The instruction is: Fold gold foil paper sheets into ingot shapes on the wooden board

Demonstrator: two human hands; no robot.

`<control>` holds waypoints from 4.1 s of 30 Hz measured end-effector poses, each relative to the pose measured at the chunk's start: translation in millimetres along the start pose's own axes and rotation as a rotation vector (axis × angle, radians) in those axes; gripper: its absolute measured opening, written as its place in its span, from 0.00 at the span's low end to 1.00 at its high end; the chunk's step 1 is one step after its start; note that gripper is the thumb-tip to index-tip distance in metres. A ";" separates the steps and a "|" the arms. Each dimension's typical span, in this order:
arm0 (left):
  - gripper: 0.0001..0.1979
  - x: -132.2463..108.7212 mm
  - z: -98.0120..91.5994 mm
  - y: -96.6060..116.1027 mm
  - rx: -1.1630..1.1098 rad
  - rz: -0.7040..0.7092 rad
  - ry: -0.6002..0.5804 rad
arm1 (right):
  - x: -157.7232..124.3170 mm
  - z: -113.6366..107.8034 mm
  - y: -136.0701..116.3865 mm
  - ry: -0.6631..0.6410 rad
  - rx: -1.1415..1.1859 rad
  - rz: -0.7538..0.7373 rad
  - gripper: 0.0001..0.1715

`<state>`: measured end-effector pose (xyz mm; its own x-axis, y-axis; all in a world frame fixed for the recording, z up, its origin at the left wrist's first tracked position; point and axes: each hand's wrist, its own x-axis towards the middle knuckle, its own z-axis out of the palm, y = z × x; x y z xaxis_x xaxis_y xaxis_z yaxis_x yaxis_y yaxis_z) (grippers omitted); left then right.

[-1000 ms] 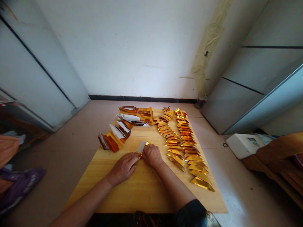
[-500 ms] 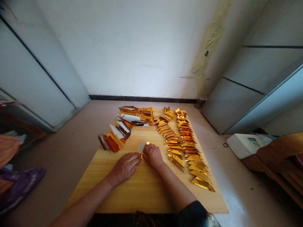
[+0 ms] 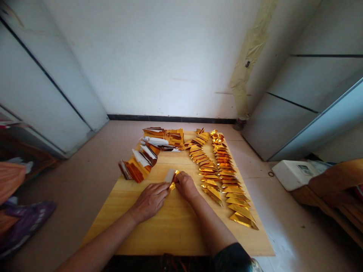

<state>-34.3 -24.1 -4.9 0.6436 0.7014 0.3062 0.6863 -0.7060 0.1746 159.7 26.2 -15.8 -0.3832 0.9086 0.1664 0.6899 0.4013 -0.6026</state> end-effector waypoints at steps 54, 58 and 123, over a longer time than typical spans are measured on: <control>0.07 21.3 -3.8 -2.0 0.146 -0.228 0.001 | -21.1 -24.1 -32.5 -0.195 -0.375 -0.131 0.09; 0.09 14.4 7.4 3.8 0.140 -0.224 0.058 | -20.7 -22.6 -13.4 -0.107 -0.344 -0.206 0.06; 0.06 9.5 12.6 13.5 0.199 -0.283 0.146 | -30.6 -4.6 2.0 0.039 -0.409 -0.411 0.10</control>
<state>-14.7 -25.7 -11.4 0.3736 0.8346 0.4048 0.8917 -0.4433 0.0910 175.6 -0.3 -18.6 -0.6520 0.6692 0.3565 0.6734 0.7272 -0.1334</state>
